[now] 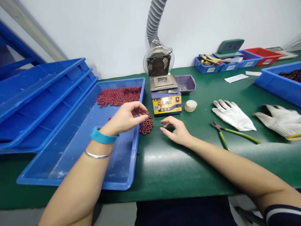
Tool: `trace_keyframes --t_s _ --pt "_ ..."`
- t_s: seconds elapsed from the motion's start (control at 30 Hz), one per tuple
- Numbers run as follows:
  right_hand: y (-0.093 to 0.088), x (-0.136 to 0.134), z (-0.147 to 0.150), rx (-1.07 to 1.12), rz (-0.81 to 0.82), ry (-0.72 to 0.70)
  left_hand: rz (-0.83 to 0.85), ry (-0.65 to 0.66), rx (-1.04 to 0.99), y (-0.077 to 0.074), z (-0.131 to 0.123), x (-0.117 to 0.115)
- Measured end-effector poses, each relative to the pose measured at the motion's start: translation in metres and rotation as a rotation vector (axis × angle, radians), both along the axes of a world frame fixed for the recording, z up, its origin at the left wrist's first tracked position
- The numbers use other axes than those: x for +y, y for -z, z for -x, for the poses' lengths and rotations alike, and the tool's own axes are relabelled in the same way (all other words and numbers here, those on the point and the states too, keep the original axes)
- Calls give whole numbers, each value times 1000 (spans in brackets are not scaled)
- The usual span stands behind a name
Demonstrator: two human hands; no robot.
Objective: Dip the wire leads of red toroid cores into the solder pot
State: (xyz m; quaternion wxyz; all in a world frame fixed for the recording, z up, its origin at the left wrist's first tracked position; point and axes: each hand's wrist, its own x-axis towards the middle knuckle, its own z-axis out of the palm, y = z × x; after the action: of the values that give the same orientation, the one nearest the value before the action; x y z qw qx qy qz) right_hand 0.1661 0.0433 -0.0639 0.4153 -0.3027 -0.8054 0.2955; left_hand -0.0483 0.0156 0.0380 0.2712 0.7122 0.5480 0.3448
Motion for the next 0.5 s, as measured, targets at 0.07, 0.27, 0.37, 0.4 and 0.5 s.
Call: trace_keyframes --t_s 0.07,0.27,0.37,0.4,0.5 --pt "11 2 3 -201 50 -42 -27 -81 245 -7 26 2" --pt "16 7 27 -392 86 14 395 -229 663 3 67 8" --pt "15 9 36 -392 84 65 480 -239 701 14 67 9" --pt "15 10 37 -391 88 73 494 -239 708 17 65 9" --pt "15 11 39 -408 96 77 507 -245 722 23 59 11"
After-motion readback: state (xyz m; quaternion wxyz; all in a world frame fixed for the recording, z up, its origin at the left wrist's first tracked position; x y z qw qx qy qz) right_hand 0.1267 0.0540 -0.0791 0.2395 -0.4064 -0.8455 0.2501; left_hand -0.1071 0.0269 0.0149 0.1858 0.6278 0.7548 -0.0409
